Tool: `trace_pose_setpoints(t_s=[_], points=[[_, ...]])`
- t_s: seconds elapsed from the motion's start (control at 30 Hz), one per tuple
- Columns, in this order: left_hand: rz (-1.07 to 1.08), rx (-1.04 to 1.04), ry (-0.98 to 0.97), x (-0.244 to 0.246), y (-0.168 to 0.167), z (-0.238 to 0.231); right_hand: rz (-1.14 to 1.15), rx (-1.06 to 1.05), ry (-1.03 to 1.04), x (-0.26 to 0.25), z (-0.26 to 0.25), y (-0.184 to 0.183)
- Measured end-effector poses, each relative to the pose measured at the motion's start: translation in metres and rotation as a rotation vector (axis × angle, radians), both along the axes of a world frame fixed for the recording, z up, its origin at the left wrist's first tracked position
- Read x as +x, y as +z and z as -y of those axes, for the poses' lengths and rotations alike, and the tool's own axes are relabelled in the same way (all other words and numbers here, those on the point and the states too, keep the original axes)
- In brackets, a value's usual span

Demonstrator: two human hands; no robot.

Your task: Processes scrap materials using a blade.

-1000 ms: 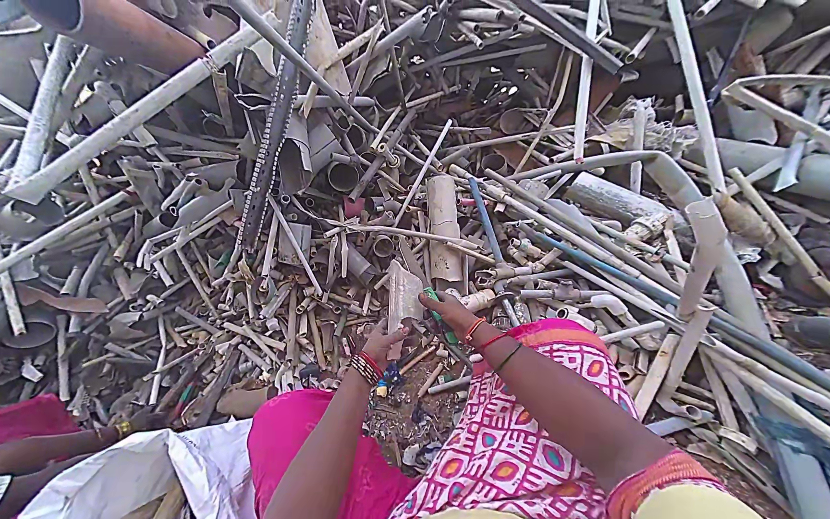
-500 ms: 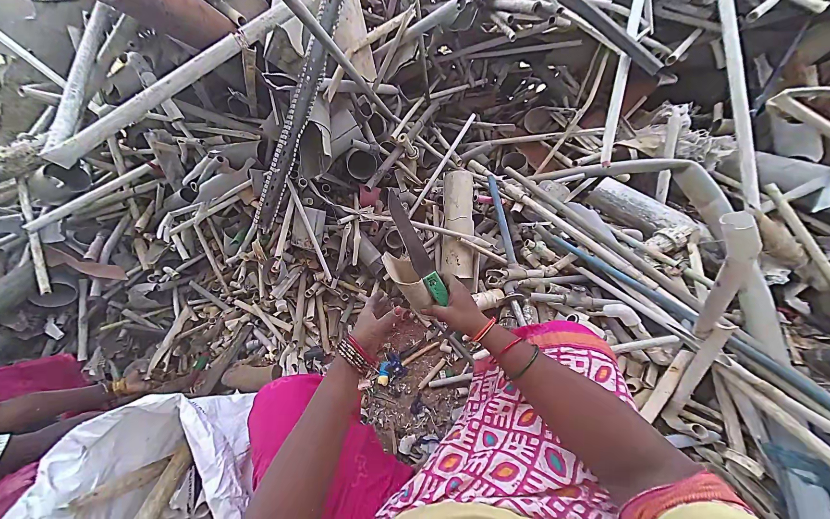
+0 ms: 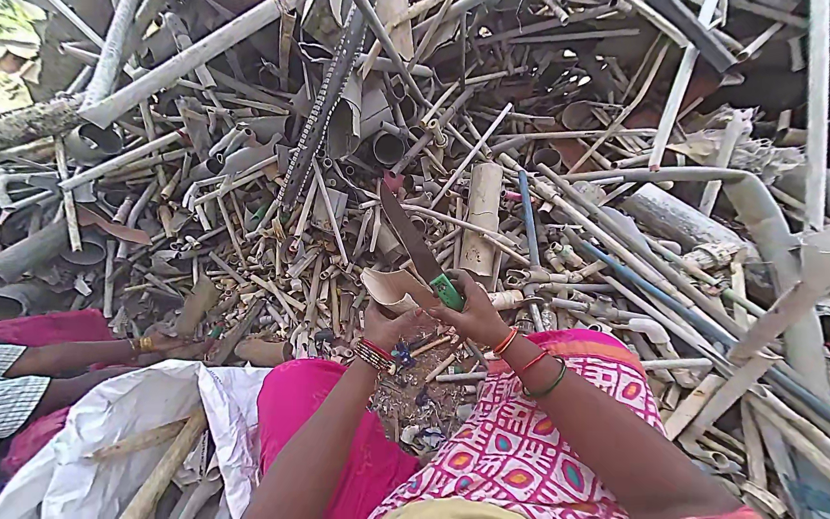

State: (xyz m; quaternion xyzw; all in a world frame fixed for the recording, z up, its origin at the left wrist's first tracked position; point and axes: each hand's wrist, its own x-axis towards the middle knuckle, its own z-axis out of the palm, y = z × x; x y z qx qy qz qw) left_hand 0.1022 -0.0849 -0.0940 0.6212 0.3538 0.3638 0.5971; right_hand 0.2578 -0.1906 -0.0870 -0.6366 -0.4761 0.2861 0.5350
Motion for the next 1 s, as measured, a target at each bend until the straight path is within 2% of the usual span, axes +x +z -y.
trace_pose_setpoints(t_s=[0.13,0.3,0.4,0.53,0.67,0.73,0.83,0.93,1.0], points=[[0.054,-0.038,0.046,-0.010,0.005,-0.007,-0.034,0.015,-0.188,0.012,-0.001,0.001],[0.048,-0.110,0.096,-0.013,0.008,-0.017,-0.171,-0.096,-0.229,0.015,-0.009,0.004],[0.062,-0.148,0.120,-0.014,0.007,-0.024,-0.152,-0.180,-0.206,0.013,-0.018,0.003],[0.090,-0.105,0.137,-0.020,0.004,-0.036,-0.005,-0.338,-0.114,0.010,-0.030,0.001],[0.120,-0.065,0.153,-0.030,0.007,-0.046,0.126,-0.373,0.003,0.004,-0.037,0.006],[0.139,-0.040,0.177,-0.036,0.004,-0.053,0.168,-0.289,0.012,0.002,-0.040,0.009],[0.083,0.059,0.221,-0.049,0.001,-0.066,0.125,0.017,-0.136,-0.001,-0.045,0.013],[0.055,0.098,0.263,-0.063,0.002,-0.075,-0.110,0.294,-0.288,-0.002,-0.054,0.025],[0.050,0.111,0.306,-0.071,0.004,-0.082,-0.264,0.384,-0.355,-0.007,-0.065,0.031]])
